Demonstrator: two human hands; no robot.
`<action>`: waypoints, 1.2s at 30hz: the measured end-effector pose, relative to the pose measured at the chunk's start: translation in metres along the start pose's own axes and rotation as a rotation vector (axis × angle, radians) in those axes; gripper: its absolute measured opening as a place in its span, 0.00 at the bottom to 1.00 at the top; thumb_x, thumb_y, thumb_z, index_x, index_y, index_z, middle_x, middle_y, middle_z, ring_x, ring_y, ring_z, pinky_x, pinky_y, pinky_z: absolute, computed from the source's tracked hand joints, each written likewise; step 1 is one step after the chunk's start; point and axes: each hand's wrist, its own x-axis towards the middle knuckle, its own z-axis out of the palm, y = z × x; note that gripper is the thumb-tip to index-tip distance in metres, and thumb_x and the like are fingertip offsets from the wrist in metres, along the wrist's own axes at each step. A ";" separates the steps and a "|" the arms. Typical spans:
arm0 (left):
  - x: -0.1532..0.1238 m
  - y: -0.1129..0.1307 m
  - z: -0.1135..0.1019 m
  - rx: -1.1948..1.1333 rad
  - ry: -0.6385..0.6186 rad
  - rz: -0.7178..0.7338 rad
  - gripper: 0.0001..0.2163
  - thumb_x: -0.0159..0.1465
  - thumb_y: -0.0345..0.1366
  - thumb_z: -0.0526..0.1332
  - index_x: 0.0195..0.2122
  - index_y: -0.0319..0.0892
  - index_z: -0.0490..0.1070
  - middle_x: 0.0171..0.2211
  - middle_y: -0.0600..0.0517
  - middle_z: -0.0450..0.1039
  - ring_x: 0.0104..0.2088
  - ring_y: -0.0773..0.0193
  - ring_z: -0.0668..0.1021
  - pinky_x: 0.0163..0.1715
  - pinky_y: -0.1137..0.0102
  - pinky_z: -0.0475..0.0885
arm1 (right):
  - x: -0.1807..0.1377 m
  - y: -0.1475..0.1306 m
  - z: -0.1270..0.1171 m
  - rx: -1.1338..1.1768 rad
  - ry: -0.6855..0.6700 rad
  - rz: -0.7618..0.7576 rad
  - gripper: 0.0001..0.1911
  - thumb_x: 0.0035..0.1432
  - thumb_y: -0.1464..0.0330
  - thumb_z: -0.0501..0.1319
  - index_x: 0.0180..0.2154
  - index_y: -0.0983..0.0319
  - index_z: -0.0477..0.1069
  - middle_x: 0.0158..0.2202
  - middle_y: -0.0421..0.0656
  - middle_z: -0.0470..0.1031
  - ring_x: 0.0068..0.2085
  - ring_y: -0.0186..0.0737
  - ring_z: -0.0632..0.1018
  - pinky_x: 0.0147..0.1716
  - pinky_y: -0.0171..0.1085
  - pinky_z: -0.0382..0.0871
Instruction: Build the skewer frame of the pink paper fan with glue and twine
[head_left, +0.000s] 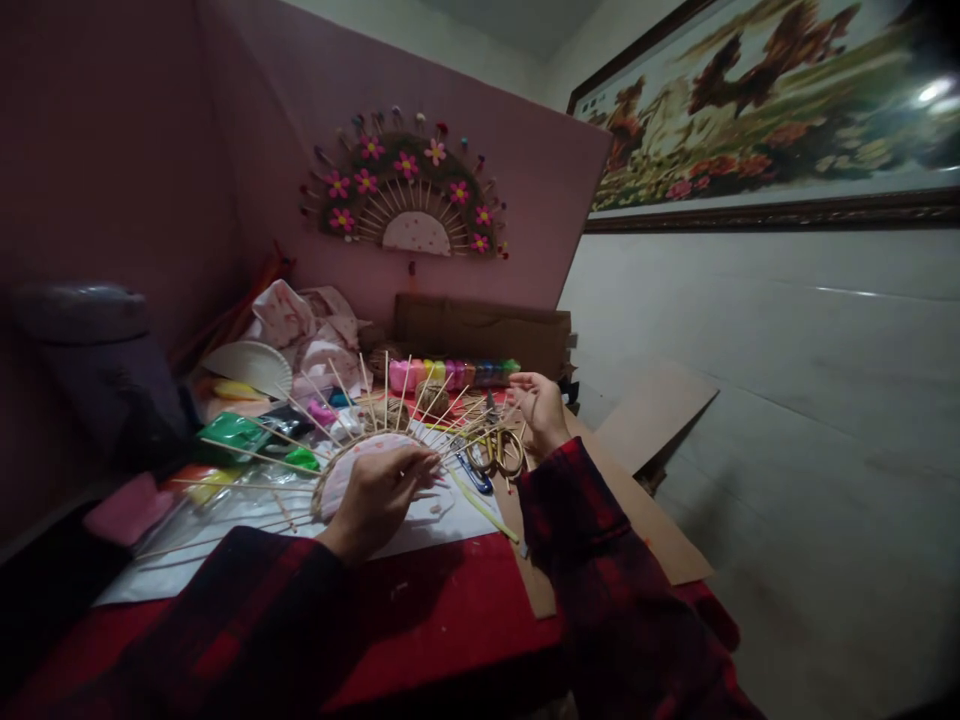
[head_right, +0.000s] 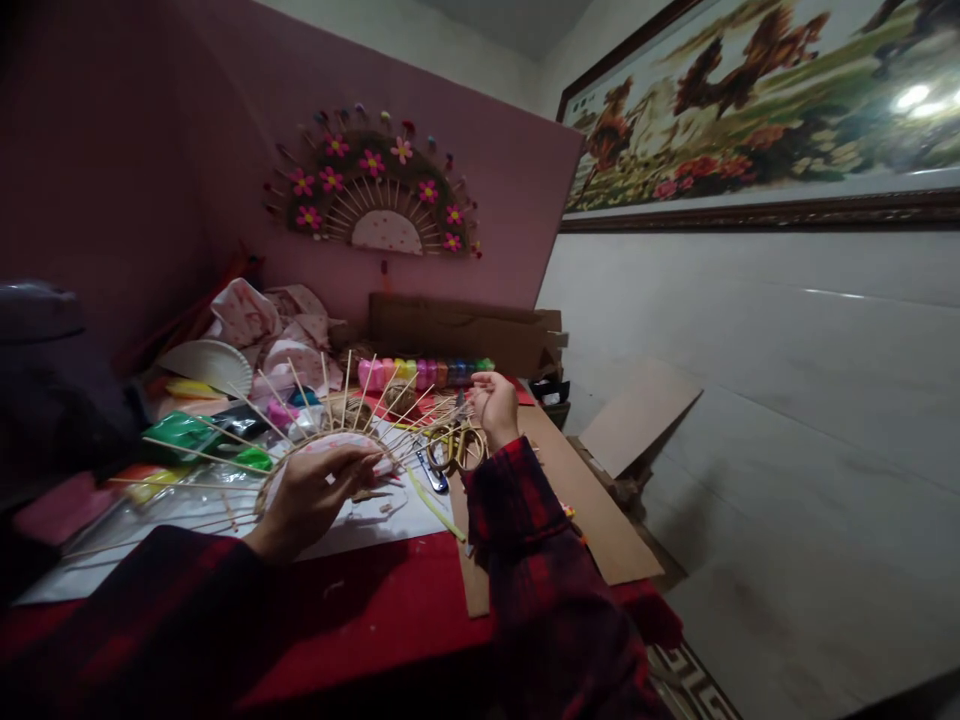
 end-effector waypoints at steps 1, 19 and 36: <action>0.000 0.001 -0.001 0.000 0.007 -0.031 0.08 0.62 0.34 0.56 0.28 0.40 0.72 0.24 0.51 0.75 0.26 0.67 0.75 0.30 0.71 0.69 | -0.005 -0.005 0.000 -0.101 -0.011 -0.048 0.08 0.48 0.73 0.57 0.33 0.64 0.70 0.39 0.50 0.73 0.43 0.47 0.74 0.44 0.46 0.66; 0.001 -0.010 -0.005 0.033 0.128 -0.241 0.09 0.61 0.36 0.55 0.34 0.39 0.73 0.26 0.51 0.76 0.24 0.67 0.76 0.25 0.73 0.68 | -0.097 -0.068 0.041 -0.341 -0.375 -0.513 0.10 0.59 0.67 0.54 0.28 0.62 0.70 0.23 0.39 0.71 0.24 0.32 0.69 0.26 0.32 0.56; 0.010 0.002 -0.002 0.275 0.074 -0.335 0.08 0.60 0.33 0.51 0.27 0.41 0.67 0.21 0.51 0.71 0.22 0.64 0.73 0.24 0.71 0.62 | -0.099 -0.062 0.053 -0.011 -0.408 -0.313 0.12 0.54 0.70 0.54 0.19 0.62 0.65 0.17 0.35 0.63 0.21 0.29 0.64 0.24 0.30 0.55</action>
